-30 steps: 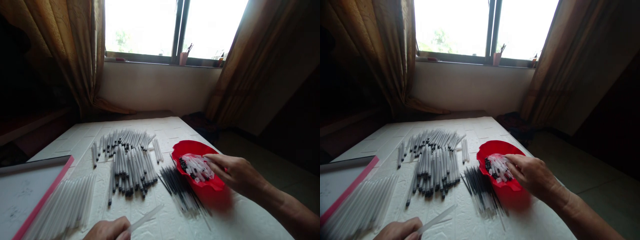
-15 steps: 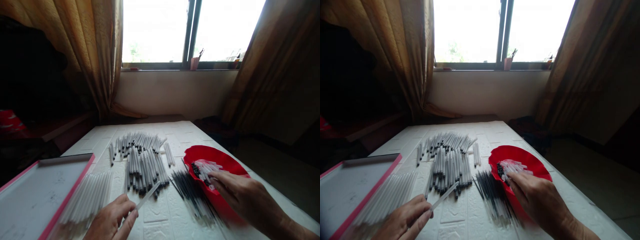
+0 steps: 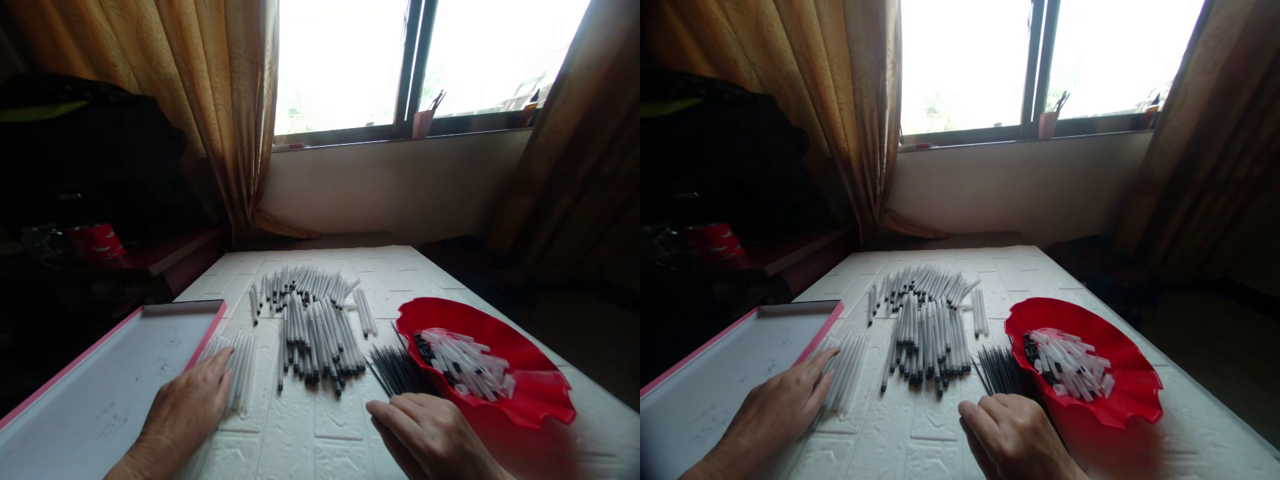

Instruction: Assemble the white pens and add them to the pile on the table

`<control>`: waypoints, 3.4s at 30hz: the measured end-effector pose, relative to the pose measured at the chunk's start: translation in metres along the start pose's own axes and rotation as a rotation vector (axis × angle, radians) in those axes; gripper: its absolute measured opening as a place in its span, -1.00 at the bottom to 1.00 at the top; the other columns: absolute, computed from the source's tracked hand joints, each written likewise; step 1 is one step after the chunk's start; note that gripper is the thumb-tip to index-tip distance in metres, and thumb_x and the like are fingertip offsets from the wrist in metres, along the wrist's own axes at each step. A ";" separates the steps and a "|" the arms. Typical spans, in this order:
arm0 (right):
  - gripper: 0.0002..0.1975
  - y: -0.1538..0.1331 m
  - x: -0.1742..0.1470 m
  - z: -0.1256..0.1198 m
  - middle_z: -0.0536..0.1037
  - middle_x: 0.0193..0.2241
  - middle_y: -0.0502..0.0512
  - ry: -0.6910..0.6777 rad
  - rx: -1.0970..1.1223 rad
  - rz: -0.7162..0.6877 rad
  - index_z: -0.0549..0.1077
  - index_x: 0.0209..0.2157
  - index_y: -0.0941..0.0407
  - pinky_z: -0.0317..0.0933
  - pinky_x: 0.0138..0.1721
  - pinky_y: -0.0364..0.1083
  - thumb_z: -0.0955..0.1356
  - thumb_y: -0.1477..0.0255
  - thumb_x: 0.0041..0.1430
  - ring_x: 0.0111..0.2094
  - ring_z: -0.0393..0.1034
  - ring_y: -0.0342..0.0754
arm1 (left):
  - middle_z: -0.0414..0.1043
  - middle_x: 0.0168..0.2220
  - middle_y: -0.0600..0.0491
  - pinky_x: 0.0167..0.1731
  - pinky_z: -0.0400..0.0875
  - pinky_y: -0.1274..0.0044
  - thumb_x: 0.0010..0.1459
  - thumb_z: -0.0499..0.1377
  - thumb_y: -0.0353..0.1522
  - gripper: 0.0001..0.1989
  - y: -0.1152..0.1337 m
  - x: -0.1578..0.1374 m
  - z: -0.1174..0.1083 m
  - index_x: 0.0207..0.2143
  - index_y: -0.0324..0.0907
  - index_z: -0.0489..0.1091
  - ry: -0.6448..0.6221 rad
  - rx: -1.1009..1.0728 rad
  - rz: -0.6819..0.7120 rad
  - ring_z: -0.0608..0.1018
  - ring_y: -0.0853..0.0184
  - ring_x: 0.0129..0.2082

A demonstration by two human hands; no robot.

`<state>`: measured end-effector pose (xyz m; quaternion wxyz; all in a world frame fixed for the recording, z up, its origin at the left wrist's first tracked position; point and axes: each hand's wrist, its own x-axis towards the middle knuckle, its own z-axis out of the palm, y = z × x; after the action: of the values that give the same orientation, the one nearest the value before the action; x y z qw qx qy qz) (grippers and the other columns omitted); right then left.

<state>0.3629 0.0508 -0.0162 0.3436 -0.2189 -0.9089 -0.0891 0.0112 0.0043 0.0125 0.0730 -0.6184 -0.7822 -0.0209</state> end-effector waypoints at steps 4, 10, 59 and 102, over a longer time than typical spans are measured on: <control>-0.77 0.005 -0.010 0.006 0.46 -0.56 -0.03 -0.022 0.035 0.038 0.47 -0.20 0.16 0.08 -0.50 -0.09 0.20 0.58 0.45 -0.58 0.36 -0.11 | 0.58 0.09 -0.21 -0.04 0.55 0.19 0.35 -0.09 -0.36 -0.52 0.007 -0.002 0.003 0.16 -0.26 0.46 -0.034 0.027 0.054 0.66 0.01 0.01; -0.72 0.002 -0.007 0.009 0.45 -0.58 -0.04 -0.038 0.060 0.059 0.45 -0.24 0.14 0.05 -0.51 -0.09 0.16 0.54 0.48 -0.60 0.35 -0.12 | 0.60 0.02 -0.24 -0.06 0.53 0.19 0.37 -0.02 -0.34 -0.59 0.016 -0.001 -0.001 0.12 -0.27 0.47 -0.005 0.028 0.119 0.66 -0.01 -0.02; -0.67 0.010 -0.004 0.012 0.49 -0.59 -0.02 0.000 -0.012 0.091 0.43 -0.42 0.10 -0.05 -0.48 -0.09 0.17 0.53 0.40 -0.59 0.33 -0.15 | 0.26 0.33 -0.11 0.18 0.33 0.01 0.32 0.26 -0.20 -0.49 0.122 0.036 0.032 0.25 -0.11 0.31 0.095 -0.197 0.606 0.40 0.00 0.25; -0.45 -0.006 -0.017 0.034 0.46 -0.68 -0.10 0.012 0.061 0.050 0.35 -0.50 0.06 0.02 -0.61 -0.13 0.05 0.26 0.57 -0.70 0.37 -0.21 | 0.53 -0.42 0.15 -0.51 0.41 0.55 0.50 -0.12 -0.34 -0.79 0.111 -0.020 0.022 -0.07 -0.11 0.29 0.480 -0.412 0.891 0.60 0.35 -0.51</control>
<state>0.3517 0.0505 -0.0529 0.3577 -0.2303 -0.9034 -0.0542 0.1211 0.0141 -0.0185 0.1286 -0.8693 -0.3857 -0.2811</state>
